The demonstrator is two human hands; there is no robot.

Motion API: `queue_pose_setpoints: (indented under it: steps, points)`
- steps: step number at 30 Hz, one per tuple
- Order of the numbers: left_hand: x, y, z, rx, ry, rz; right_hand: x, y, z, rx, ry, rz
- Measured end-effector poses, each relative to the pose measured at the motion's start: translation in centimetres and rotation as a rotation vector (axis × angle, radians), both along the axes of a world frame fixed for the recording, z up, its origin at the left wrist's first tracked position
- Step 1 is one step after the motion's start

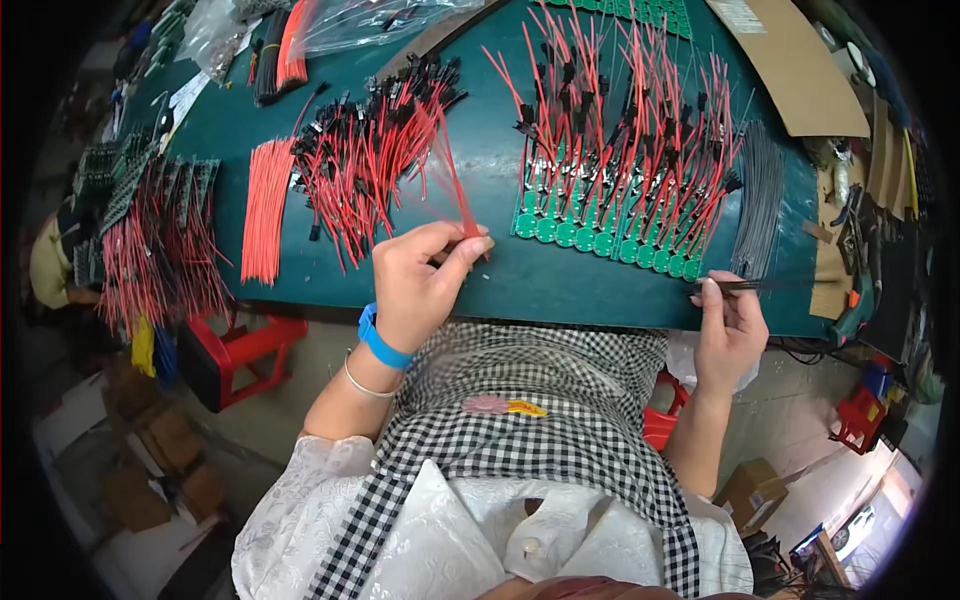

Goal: Manually bundle and insert multi-lead wire connectors onto printed circuit board arrays at an assembly workbench.

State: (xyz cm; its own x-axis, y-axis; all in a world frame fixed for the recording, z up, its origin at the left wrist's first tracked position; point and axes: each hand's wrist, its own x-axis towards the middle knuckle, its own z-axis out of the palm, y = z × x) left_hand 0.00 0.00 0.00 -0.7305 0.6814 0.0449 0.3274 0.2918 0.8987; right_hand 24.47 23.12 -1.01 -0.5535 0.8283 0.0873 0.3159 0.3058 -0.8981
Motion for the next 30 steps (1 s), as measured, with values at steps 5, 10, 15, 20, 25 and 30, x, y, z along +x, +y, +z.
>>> queue_pose_setpoints:
  steps: [5,10,15,20,25,30]
  points:
    - [0.4,1.3,0.4,0.109,-0.292,0.052,-3.4,-1.8,2.8,-0.192,0.232,0.084]
    - [0.6,2.0,0.5,0.13,-0.207,-0.006,-6.9,-4.0,2.7,-0.289,0.174,0.211]
    - [1.2,3.4,0.9,0.155,-0.205,0.042,-10.2,-4.5,2.1,-0.132,0.157,0.351]
    - [1.4,3.8,0.6,0.125,0.004,0.057,-11.6,-5.1,1.8,-0.159,0.193,0.317]
    - [1.5,4.0,0.1,0.136,-0.001,0.1,-11.8,-4.9,1.9,-0.144,0.162,0.353]
    - [1.5,4.1,0.0,0.135,0.011,0.091,-11.9,-4.9,1.6,-0.146,0.168,0.343]
